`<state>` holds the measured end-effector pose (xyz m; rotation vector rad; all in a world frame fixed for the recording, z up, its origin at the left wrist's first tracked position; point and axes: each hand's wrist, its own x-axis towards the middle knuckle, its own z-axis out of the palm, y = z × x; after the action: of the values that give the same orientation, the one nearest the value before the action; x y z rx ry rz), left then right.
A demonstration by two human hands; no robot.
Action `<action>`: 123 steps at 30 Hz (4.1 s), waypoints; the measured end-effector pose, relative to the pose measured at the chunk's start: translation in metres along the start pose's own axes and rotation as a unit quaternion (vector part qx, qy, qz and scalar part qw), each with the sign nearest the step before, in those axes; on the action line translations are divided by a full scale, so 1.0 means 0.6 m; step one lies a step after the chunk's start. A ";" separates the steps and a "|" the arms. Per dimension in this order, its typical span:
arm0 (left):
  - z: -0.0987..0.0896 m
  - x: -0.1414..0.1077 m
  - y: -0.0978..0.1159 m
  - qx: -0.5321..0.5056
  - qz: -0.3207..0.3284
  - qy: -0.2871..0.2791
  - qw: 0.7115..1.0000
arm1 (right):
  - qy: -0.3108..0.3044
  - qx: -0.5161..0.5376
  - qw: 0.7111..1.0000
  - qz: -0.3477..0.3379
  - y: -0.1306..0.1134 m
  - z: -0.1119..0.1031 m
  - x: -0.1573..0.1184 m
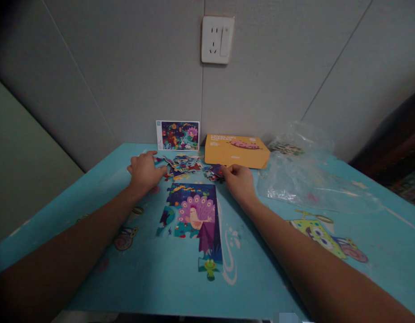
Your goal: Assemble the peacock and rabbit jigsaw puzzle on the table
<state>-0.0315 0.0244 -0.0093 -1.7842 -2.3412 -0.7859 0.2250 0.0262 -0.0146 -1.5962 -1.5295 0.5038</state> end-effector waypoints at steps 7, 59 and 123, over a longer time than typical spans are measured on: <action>-0.002 -0.003 0.000 0.004 0.008 0.013 1.000 | -0.005 0.022 1.000 0.000 -0.001 0.002 -0.002; 0.001 -0.032 0.030 -0.316 0.413 -0.059 0.852 | -0.282 0.184 0.932 -0.137 -0.016 0.005 -0.033; 0.018 -0.012 0.007 -0.049 0.104 -0.074 0.991 | -0.078 -0.006 0.997 0.005 -0.003 0.007 0.003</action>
<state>-0.0229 0.0238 -0.0200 -2.1561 -2.1846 -0.7743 0.2209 0.0289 -0.0152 -1.6043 -1.6437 0.6394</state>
